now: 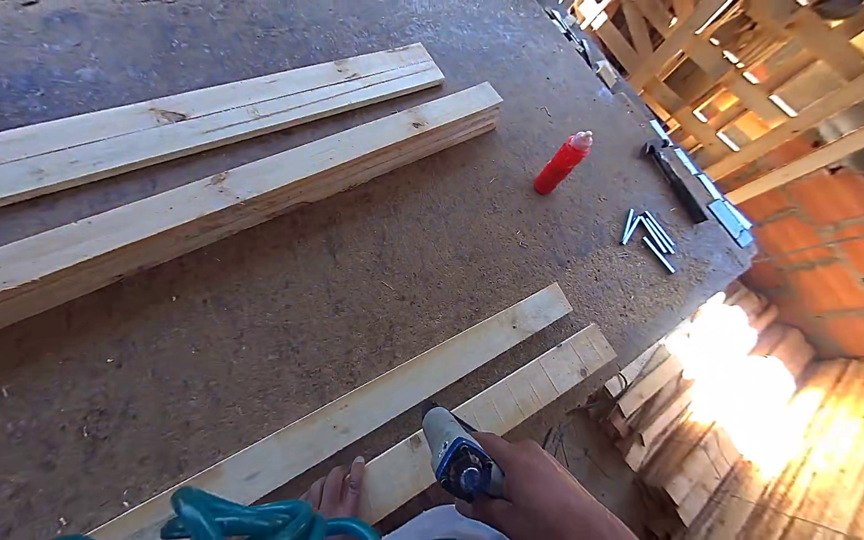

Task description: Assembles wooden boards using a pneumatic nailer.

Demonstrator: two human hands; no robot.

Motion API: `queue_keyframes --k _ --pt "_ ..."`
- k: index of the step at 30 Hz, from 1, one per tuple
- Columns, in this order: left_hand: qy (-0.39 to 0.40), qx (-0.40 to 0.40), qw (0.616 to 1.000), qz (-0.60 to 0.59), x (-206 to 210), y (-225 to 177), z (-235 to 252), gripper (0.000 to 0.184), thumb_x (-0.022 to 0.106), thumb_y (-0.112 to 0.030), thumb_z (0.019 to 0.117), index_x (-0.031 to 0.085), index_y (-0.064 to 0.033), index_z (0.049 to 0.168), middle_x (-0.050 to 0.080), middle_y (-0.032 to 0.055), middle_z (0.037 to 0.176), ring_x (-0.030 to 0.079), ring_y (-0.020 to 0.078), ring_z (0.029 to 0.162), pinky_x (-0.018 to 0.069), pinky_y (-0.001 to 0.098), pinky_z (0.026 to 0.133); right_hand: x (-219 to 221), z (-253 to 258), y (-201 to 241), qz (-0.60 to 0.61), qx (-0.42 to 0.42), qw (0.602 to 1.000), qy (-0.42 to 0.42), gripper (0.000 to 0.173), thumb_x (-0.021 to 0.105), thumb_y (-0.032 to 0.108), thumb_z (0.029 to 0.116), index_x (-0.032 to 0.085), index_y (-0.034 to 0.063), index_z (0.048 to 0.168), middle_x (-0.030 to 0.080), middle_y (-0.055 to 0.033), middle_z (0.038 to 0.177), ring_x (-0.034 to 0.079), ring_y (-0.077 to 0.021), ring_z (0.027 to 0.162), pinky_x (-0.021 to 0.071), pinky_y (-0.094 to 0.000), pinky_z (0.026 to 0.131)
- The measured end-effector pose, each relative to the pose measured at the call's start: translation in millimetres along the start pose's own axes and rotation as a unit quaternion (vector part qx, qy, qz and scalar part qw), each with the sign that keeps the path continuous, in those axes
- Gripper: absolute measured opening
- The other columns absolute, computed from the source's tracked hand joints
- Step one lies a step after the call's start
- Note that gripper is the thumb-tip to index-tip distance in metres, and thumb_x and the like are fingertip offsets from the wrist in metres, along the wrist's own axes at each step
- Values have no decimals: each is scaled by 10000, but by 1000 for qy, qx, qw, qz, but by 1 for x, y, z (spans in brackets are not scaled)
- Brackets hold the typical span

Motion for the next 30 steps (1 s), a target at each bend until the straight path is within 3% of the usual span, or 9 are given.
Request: queue_keyframes --k 4,7,9,16,19,22,25,27,30 --pt "-107 -19 994 25 -6 21 2 1001 813 -666 608 591 -146 1434 640 245 1267 585 476 1199 425 616 1055 0 -15 -8 6 1 999 -36 633 702 560 907 560 200 1408 739 -102 1015 725 -285 962 573 -567 838" --pt "-125 -26 991 50 19 49 7 1226 576 -965 604 471 -167 1529 463 277 1523 388 502 1442 265 676 1170 4 -27 -16 19 11 998 -60 603 698 561 907 586 192 1371 739 -100 987 729 -282 940 578 -561 816" --pt "-105 -25 992 61 33 60 7 1323 442 -1045 586 400 -169 1577 362 269 1603 294 481 1506 206 693 1184 10 -34 -25 32 16 997 -67 571 705 548 908 604 180 1333 739 -101 972 730 -278 921 579 -561 802" --pt "-78 -8 995 63 40 62 1 1234 283 -1004 732 306 -145 1617 299 282 1631 227 489 1529 146 681 1209 -19 -66 -124 61 90 983 -145 497 697 573 891 672 208 1228 739 -25 947 723 -179 897 588 -488 821" --pt "-44 -25 999 -18 18 51 20 1110 497 -898 768 446 -107 1545 371 329 1571 281 540 1489 167 741 1176 -71 -74 -182 14 135 974 -182 512 695 553 892 667 197 1260 742 -57 978 723 -224 929 578 -523 847" --pt "-49 -62 996 -33 7 14 61 1041 510 -865 810 571 -31 1431 489 309 1495 396 519 1437 285 740 1138 -125 -64 -237 -58 139 970 -193 543 723 513 898 663 141 1289 746 -147 979 732 -329 935 566 -612 840" --pt "-59 -121 990 -42 26 -33 119 869 530 -755 904 625 -31 1374 516 238 1502 412 454 1449 321 683 1162 -177 -28 -276 -149 95 974 -141 586 725 475 919 629 92 1352 736 -228 1015 715 -429 965 537 -682 844" --pt "-67 -167 982 -47 46 -70 153 830 540 -716 923 586 -63 1432 485 184 1549 371 406 1487 262 671 1194 -200 -5 -308 -252 42 958 -133 597 694 515 893 649 132 1348 743 -228 990 719 -456 905 544 -700 760" --pt "-72 -224 972 -17 65 -119 193 868 436 -760 928 585 -69 1431 526 209 1486 411 425 1446 216 692 1192 -229 7 -321 -324 118 939 22 633 634 482 959 493 230 1522 700 -221 1234 668 -472 1127 498 -698 920"
Point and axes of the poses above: each hand's wrist, its own z-axis towards the middle knuckle, its own x-axis out of the palm, y = z × x, the point moved 10 cm from there along z, towards the middle knuckle
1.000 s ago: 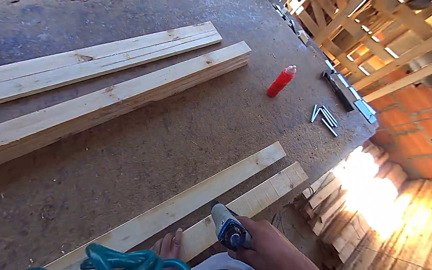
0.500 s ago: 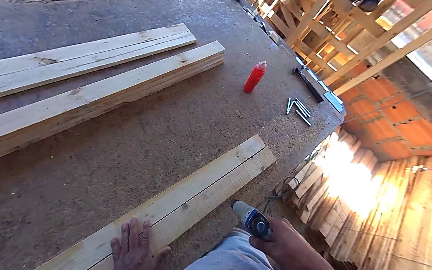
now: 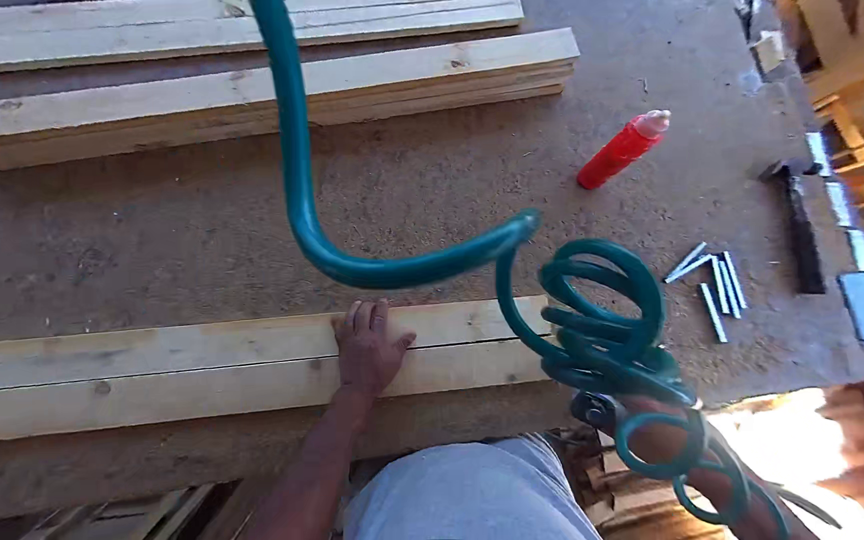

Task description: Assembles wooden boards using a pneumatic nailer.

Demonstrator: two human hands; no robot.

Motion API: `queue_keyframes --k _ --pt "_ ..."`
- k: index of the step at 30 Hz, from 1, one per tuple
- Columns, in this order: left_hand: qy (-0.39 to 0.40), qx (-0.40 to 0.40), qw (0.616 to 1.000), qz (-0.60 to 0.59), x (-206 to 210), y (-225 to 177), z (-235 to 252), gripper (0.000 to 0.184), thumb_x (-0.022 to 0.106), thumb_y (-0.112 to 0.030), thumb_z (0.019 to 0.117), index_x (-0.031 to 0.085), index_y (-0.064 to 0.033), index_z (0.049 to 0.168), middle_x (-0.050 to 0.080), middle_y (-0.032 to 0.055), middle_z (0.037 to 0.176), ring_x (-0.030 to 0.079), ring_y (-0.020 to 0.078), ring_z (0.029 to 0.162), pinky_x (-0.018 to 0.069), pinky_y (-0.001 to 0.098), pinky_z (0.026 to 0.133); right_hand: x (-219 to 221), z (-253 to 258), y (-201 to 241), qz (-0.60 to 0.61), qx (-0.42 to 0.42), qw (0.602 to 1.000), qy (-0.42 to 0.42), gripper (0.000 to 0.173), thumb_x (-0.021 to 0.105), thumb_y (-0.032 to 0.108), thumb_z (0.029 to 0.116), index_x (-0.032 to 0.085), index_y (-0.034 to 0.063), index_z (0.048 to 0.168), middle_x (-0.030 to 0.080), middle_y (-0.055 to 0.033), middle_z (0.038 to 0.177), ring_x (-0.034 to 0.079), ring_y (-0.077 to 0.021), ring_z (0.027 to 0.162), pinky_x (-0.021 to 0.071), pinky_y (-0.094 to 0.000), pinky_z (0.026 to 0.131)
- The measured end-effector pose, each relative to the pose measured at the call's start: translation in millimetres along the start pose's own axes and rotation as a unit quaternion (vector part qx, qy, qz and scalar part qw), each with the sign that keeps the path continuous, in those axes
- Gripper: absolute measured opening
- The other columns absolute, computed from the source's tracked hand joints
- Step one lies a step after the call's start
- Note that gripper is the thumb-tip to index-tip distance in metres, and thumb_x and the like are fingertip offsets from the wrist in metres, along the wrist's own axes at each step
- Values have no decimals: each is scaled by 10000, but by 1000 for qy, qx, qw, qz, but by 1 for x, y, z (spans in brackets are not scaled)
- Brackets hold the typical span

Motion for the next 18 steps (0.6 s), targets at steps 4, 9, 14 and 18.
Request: queue_keyframes --k 4,9,14,18 --pt "-8 -24 1000 -8 0 -17 -1 703 595 -625 934 628 -75 1370 572 247 1384 490 463 1341 266 683 1169 -13 22 -24 -28 -70 997 5 538 649 476 953 560 256 1436 733 -173 1085 708 -423 988 548 -660 806" --pt "-28 -5 1000 -1 7 -19 -3 772 412 -726 967 632 -107 1370 576 201 1411 418 437 1427 198 691 1196 -19 39 -18 -19 -135 990 31 506 680 504 922 621 240 1349 727 -134 1132 697 -371 1056 537 -636 875" --pt "14 -39 999 -1 21 -13 -8 671 463 -612 1005 608 -101 1416 529 180 1501 325 409 1504 120 673 1236 -30 45 -5 -69 -161 984 41 543 651 474 936 557 283 1436 736 -150 1048 711 -401 952 548 -641 789" --pt "-16 -22 1000 2 7 -24 -5 736 372 -649 1002 623 -65 1373 570 202 1429 401 442 1442 175 690 1202 -30 46 -9 -47 -146 987 55 553 659 480 936 553 284 1442 731 -149 1112 702 -398 1026 538 -650 833"
Point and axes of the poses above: each hand's wrist, its own z-axis towards the middle knuckle, its own x-axis out of the palm, y = z × x, the point moved 10 cm from there along z, towards the middle knuckle
